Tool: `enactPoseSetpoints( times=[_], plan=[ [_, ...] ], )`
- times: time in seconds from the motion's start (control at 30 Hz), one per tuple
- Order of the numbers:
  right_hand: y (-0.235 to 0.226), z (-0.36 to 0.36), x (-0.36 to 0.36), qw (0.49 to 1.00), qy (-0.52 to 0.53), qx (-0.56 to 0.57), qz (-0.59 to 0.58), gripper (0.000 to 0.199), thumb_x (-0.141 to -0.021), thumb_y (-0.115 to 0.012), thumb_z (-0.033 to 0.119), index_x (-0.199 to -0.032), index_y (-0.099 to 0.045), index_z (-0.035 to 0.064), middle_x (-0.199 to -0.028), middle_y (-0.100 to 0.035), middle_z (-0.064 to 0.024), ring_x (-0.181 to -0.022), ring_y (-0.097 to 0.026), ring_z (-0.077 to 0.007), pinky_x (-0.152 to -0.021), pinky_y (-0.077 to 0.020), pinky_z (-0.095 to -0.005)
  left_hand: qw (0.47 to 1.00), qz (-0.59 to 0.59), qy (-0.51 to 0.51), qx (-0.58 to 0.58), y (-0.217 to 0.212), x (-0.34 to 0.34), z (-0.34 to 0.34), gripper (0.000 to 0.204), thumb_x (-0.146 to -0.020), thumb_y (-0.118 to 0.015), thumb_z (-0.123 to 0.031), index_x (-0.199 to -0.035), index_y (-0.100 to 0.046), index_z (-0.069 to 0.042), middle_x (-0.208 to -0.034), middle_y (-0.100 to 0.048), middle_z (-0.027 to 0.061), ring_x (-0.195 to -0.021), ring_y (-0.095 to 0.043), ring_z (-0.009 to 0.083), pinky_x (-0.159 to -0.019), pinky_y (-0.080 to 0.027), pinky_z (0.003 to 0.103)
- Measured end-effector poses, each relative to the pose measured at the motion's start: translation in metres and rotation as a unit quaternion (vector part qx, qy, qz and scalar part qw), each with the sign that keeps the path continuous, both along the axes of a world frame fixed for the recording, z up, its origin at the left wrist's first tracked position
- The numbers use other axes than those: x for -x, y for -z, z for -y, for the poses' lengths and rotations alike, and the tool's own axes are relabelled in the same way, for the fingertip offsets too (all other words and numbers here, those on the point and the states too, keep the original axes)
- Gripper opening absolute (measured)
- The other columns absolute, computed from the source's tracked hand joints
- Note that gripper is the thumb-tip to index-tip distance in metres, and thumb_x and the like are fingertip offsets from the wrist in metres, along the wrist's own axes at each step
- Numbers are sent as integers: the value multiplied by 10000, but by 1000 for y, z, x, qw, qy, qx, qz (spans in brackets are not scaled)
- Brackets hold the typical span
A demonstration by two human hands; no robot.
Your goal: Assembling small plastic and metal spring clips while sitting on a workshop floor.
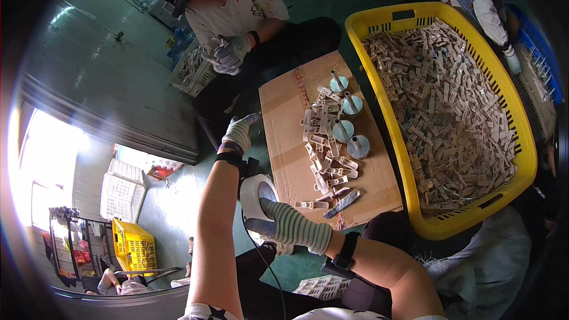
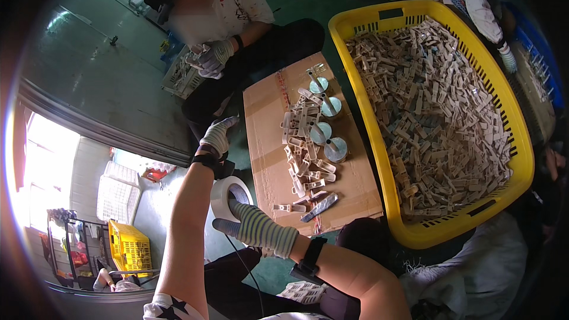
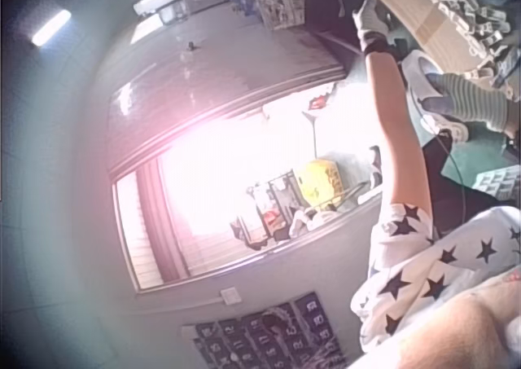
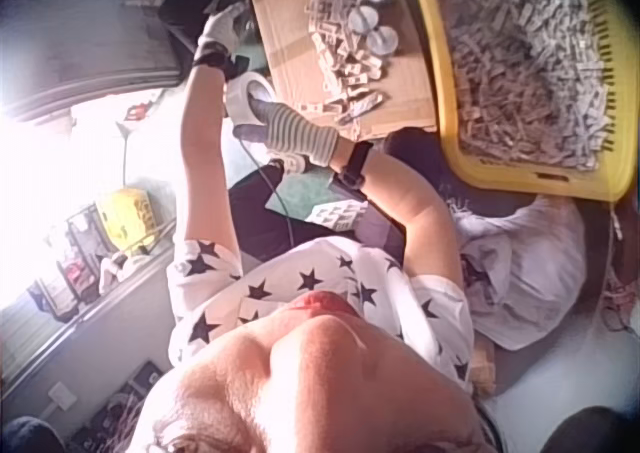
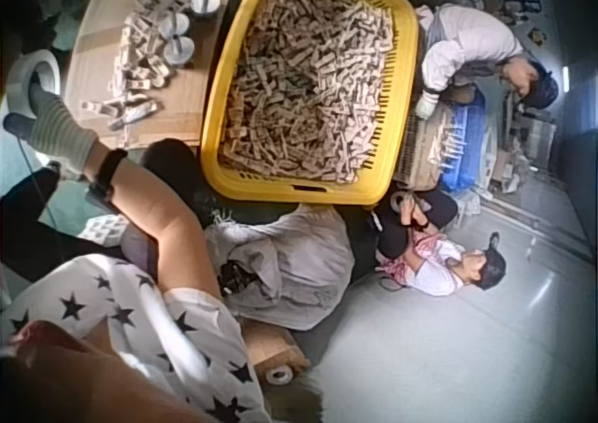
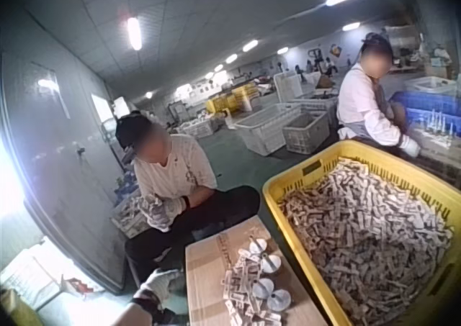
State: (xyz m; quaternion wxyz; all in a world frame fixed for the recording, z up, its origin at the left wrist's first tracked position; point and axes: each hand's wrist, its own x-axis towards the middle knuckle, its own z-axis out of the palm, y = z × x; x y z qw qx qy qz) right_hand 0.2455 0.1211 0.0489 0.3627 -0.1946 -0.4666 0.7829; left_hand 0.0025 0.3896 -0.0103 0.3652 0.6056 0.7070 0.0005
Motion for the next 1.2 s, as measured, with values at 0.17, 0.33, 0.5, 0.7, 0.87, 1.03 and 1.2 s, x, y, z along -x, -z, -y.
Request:
enactPoseSetpoints(
  times=[0.17, 0.33, 0.5, 0.7, 0.87, 1.03, 1.2],
  plan=[
    [13, -5, -10, 998, 32, -33, 39, 438, -914, -650, 360, -1178, -587, 16, -958, -665, -67, -830, -613, -135, -763, -499, -289, 919, 273, -282, -48, -25, -72, 25, 356, -841, -716, -315, -1147, -646, -150, -1175, -643, 6, -1124, -514, 196, -1021, -305, 391],
    [1, -5, -7, 998, -23, -15, 57, 529, -900, -663, 375, -1246, -542, -7, -1069, -663, -145, -981, -636, -233, -870, -485, -332, 966, 169, -196, -3, -35, -56, 26, 450, -999, -438, -354, -1416, -397, -189, -1516, -350, 23, -1405, -299, 191, -1135, -310, 394],
    [6, -6, -10, 998, -20, -7, 59, 534, -900, -660, 381, -1251, -541, -5, -1063, -664, -145, -970, -642, -241, -863, -488, -333, 949, 179, -259, 11, -48, -83, 33, 435, -1010, -412, -352, -1413, -399, -188, -1527, -330, 9, -1408, -292, 192, -1158, -274, 392],
    [8, -3, -4, 1000, -1, -10, 30, 468, -897, -678, 368, -1205, -569, 33, -923, -644, -27, -781, -571, -85, -692, -485, -259, 974, 110, -197, 32, -54, -75, 36, 446, -1025, -356, -343, -1450, -342, -204, -1550, -290, -5, -1428, -254, 167, -1164, -265, 384],
    [10, -5, -5, 998, -20, -16, 56, 502, -897, -674, 384, -1229, -556, 27, -964, -648, -38, -828, -576, -92, -733, -486, -263, 953, 166, -254, 25, -54, -81, 40, 454, -1031, -324, -329, -1473, -310, -226, -1557, -275, -19, -1439, -224, 141, -1167, -264, 388],
    [9, -4, -3, 999, -15, -21, 43, 505, -895, -677, 381, -1227, -557, 20, -979, -653, -50, -848, -587, -111, -754, -489, -276, 944, 222, -243, 12, -44, -63, 33, 502, -1017, -378, -370, -1466, -308, -156, -1556, -285, 29, -1441, -247, 195, -1158, -259, 399],
    [10, -5, -5, 998, -10, -17, 61, 480, -898, -676, 363, -1211, -569, 15, -984, -664, -66, -857, -593, -119, -764, -491, -281, 911, 238, -328, -71, -40, -76, 37, 375, -815, -744, -321, -1130, -609, -169, -1084, -614, 90, -998, -551, 235, -894, -434, 395]
  ],
)
